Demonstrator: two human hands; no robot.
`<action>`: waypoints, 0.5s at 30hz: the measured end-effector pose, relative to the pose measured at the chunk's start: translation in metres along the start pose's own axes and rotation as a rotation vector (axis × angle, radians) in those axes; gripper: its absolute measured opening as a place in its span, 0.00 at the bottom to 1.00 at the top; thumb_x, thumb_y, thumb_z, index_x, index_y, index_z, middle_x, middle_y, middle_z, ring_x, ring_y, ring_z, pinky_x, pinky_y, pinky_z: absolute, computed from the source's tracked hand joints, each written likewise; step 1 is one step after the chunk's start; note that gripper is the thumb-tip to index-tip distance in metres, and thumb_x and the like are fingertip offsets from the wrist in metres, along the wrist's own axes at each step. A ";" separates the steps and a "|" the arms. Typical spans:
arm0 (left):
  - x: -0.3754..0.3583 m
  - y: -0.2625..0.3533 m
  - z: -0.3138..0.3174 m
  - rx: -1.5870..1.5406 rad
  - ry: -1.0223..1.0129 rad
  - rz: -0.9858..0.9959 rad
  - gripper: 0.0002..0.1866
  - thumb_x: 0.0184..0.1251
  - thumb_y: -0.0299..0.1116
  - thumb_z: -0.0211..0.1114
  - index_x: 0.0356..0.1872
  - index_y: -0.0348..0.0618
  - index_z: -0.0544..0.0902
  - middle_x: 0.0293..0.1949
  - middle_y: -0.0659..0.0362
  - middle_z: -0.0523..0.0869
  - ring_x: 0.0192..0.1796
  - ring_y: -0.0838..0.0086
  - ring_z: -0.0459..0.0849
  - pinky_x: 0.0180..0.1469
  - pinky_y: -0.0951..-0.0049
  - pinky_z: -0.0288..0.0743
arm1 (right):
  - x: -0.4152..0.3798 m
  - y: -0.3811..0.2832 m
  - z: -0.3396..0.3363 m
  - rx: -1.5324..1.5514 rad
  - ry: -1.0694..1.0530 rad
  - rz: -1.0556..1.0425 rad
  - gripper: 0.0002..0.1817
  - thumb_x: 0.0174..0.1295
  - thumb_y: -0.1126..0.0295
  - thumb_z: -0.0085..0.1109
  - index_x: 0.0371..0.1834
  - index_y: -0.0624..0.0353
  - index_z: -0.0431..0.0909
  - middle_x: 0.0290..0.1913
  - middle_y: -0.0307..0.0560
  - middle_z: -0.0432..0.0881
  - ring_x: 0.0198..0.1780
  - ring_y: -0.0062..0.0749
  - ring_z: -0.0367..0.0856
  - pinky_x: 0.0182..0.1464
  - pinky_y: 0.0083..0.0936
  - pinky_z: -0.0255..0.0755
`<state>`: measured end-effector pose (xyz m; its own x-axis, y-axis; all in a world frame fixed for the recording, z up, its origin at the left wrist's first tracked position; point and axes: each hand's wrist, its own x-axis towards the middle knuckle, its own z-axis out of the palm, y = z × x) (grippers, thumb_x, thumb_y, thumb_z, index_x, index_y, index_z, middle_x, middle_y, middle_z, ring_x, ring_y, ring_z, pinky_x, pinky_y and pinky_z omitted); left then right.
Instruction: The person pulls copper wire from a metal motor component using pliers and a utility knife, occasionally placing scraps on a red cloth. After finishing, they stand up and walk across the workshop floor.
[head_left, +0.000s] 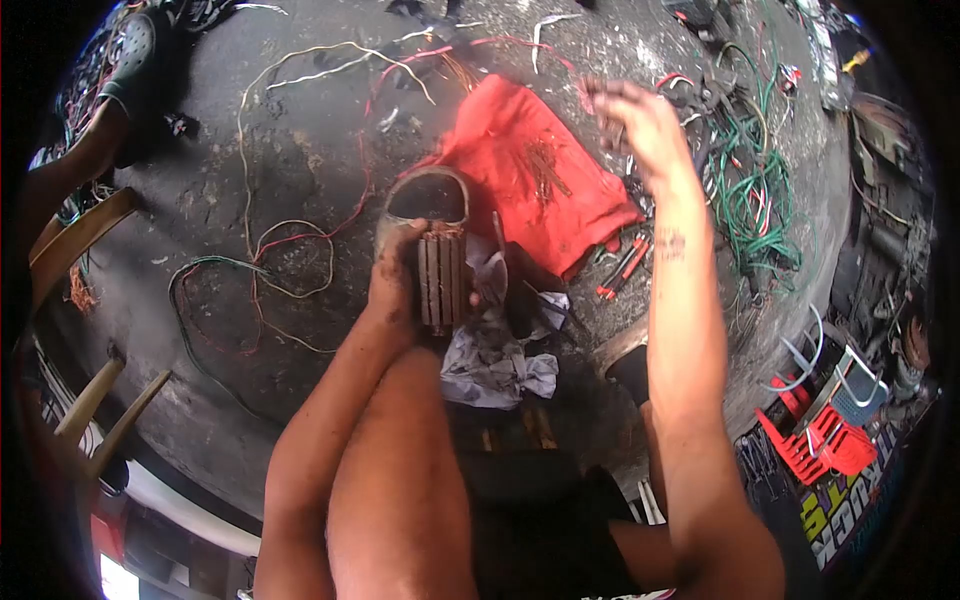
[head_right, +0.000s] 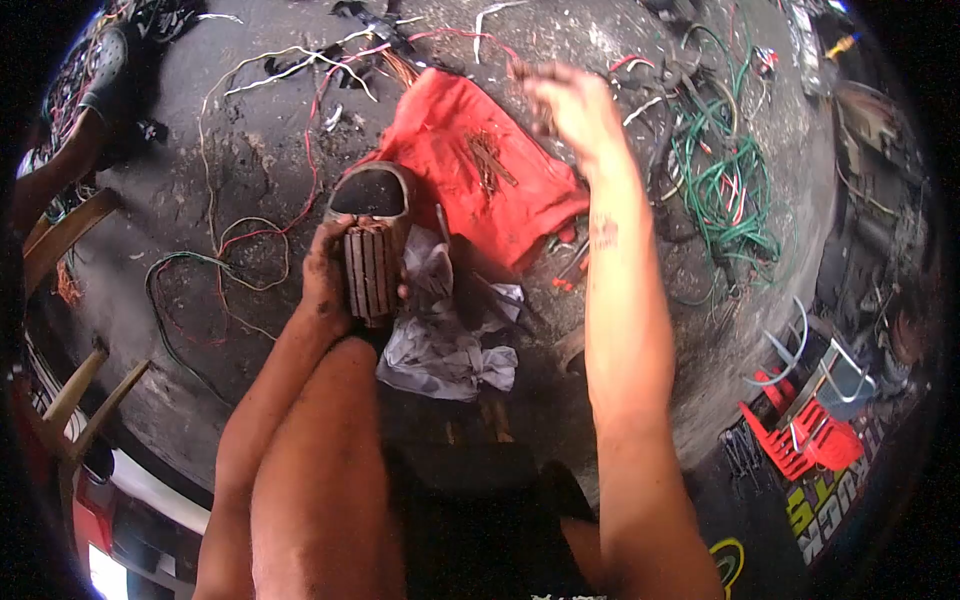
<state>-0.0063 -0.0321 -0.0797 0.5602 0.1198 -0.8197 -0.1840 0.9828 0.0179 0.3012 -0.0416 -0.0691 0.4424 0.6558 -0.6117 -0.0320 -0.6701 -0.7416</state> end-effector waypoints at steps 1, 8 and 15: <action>-0.002 0.001 0.003 0.000 0.013 -0.012 0.27 0.62 0.55 0.52 0.41 0.38 0.79 0.29 0.46 0.82 0.25 0.55 0.82 0.29 0.56 0.81 | -0.014 0.019 -0.009 -0.024 -0.036 0.041 0.17 0.62 0.67 0.57 0.53 0.60 0.80 0.36 0.34 0.80 0.33 0.17 0.73 0.34 0.20 0.71; -0.005 0.000 0.002 0.016 -0.001 0.002 0.25 0.61 0.56 0.53 0.41 0.41 0.79 0.28 0.48 0.82 0.26 0.55 0.82 0.27 0.56 0.80 | -0.079 0.098 0.013 0.116 0.094 0.110 0.11 0.61 0.74 0.58 0.46 0.64 0.81 0.37 0.41 0.86 0.27 0.17 0.77 0.27 0.18 0.72; -0.006 -0.002 0.007 0.059 0.066 0.117 0.25 0.62 0.56 0.54 0.44 0.42 0.78 0.28 0.48 0.81 0.26 0.56 0.82 0.27 0.58 0.80 | -0.084 0.113 0.015 -0.375 0.208 0.116 0.20 0.55 0.70 0.69 0.50 0.63 0.79 0.42 0.44 0.87 0.37 0.23 0.83 0.40 0.21 0.78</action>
<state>-0.0038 -0.0334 -0.0709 0.4832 0.2267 -0.8457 -0.1957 0.9694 0.1480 0.2472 -0.1668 -0.1056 0.6269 0.5111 -0.5880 0.2183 -0.8398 -0.4971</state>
